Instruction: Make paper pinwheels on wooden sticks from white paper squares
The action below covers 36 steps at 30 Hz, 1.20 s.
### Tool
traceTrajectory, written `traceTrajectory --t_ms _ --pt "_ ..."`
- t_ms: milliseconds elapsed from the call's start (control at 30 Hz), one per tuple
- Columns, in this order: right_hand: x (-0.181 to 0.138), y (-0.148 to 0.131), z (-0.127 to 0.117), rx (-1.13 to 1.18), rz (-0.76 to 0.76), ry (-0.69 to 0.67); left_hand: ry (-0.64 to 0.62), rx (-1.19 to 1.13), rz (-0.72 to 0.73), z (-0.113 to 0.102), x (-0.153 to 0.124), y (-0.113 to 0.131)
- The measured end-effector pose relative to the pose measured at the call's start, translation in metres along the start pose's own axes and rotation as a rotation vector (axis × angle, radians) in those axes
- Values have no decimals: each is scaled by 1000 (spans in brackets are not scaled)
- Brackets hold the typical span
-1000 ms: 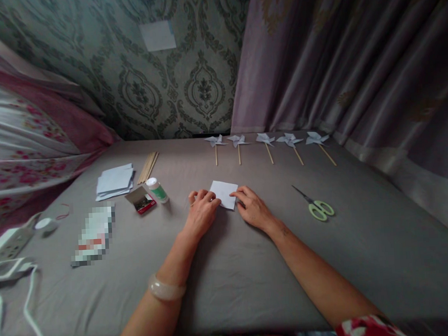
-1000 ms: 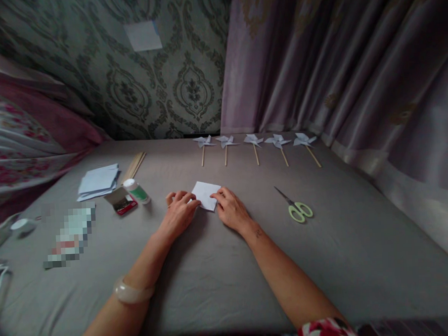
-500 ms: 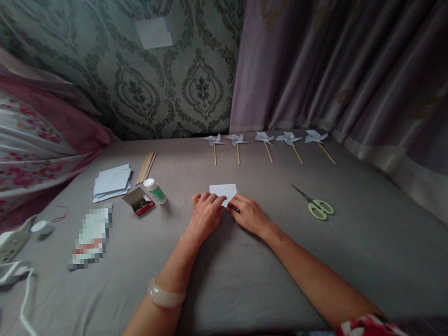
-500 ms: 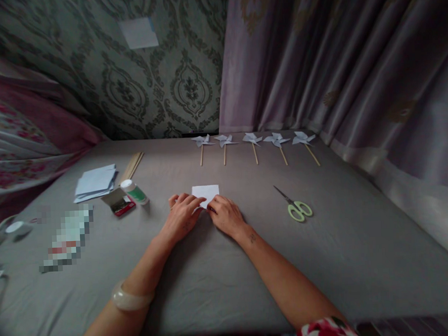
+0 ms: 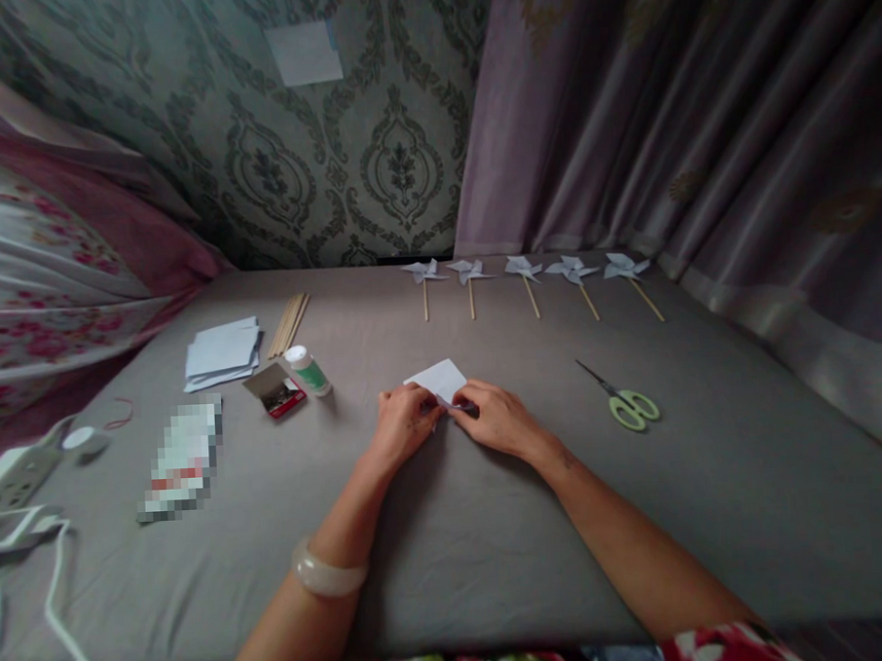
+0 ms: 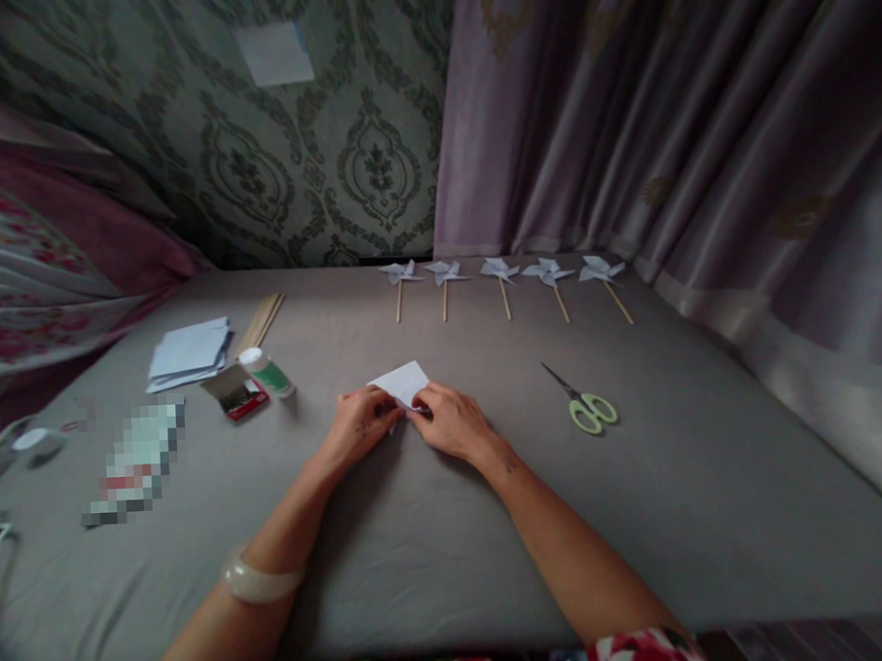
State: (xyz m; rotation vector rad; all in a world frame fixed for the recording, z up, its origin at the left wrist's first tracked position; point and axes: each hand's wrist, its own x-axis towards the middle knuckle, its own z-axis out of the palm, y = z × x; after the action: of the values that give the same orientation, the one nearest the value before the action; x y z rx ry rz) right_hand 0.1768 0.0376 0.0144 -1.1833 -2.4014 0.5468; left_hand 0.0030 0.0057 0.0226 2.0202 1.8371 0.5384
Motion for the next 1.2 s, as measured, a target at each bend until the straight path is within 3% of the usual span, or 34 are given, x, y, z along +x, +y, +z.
traceTrajectory --t_ms 300,733,1200 --pt "9 -3 17 154 172 119 20 -1 -19 3 0 0" --pt "12 -5 21 166 310 113 27 10 -18 5 2 -4" --pt "14 -3 22 186 359 93 -4 94 1 4 -2 4"
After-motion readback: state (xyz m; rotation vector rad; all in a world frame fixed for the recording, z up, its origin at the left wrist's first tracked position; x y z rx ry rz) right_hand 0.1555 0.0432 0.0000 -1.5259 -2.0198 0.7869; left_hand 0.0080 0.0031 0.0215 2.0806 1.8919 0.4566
